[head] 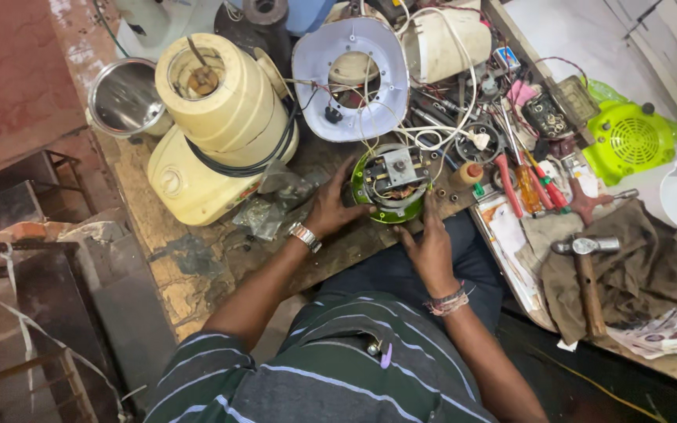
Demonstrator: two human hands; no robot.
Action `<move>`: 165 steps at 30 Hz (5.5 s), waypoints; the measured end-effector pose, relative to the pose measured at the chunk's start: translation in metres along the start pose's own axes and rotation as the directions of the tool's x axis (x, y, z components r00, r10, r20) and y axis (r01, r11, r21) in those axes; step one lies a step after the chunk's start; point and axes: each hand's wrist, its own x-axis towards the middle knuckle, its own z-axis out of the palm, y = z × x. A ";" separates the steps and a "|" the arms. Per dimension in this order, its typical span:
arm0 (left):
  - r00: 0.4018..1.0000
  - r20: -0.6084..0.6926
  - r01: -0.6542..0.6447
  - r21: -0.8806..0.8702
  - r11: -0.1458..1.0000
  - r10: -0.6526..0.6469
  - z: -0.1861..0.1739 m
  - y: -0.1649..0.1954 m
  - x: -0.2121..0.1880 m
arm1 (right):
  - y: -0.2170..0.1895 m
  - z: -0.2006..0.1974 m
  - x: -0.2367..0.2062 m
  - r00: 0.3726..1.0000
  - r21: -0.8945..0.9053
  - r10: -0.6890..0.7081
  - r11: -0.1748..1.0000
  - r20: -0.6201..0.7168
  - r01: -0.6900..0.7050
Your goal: The person disassembles a small electrical appliance, likely a mixer or grinder, using a screwdriver to remove screws and separate the motor housing. They then apply lubricant to the motor shaft and reassemble the unit, placing the motor back into the base and securing the top cover.
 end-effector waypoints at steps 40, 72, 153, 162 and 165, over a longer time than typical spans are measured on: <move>0.822 0.281 -0.490 -0.093 0.867 0.495 -0.064 0.178 0.076 | -0.092 -0.073 0.102 0.951 0.423 -0.175 0.905 0.255 0.053; 0.970 0.045 -0.226 0.511 0.829 0.237 -0.114 0.182 0.056 | -0.118 -0.102 0.120 0.984 0.456 -0.157 0.884 0.082 0.103; 0.919 -0.298 0.211 -0.179 0.961 -0.258 -0.025 0.023 -0.021 | -0.023 -0.007 -0.018 0.933 0.266 0.085 0.946 0.350 -0.186; 0.624 0.117 0.397 -0.899 0.185 -0.772 0.013 -0.010 -0.032 | -0.025 -0.023 -0.017 0.953 0.312 0.141 0.923 0.267 -0.224; 0.650 0.103 0.416 -0.877 0.239 -0.753 0.016 -0.006 -0.039 | -0.026 -0.017 -0.019 0.940 0.323 0.157 0.911 0.304 -0.256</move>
